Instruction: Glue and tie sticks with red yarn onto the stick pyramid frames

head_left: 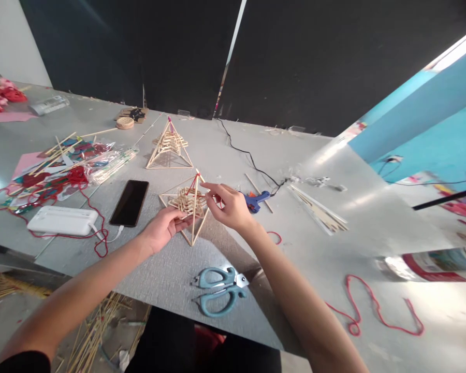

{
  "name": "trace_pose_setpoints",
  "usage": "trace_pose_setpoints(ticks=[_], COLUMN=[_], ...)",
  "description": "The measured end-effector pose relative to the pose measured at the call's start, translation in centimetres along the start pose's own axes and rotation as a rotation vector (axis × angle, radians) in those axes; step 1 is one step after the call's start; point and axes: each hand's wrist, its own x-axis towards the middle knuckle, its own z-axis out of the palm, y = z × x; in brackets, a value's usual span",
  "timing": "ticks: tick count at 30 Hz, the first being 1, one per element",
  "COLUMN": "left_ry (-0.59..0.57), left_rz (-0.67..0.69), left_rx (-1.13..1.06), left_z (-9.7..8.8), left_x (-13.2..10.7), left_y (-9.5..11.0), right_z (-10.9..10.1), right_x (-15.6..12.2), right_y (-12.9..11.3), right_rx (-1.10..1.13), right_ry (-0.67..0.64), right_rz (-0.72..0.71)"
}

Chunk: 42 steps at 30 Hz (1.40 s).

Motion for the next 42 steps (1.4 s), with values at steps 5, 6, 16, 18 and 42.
trace_pose_setpoints(ticks=[5, 6, 16, 18, 42], left_ry=[0.009, 0.015, 0.036, 0.043, 0.090], left_rz=[0.008, 0.012, 0.057, 0.050, 0.041], left_rx=[0.025, 0.031, 0.089, 0.089, 0.054], left_z=[0.1, 0.1, 0.0, -0.2, 0.3], left_x=[0.1, 0.0, 0.0, 0.1, 0.1], left_y=[0.2, 0.2, 0.0, -0.1, 0.5], right_z=[-0.7, -0.8, -0.7, -0.5, -0.7], right_x=[0.3, 0.3, 0.7, 0.6, 0.8], right_y=[-0.2, -0.3, -0.6, -0.5, -1.5], right_rx=[0.035, 0.032, -0.053, -0.095, 0.065], right_ry=[-0.038, -0.060, -0.167, -0.156, -0.211], right_rz=[0.004, 0.013, -0.010, -0.039, 0.076])
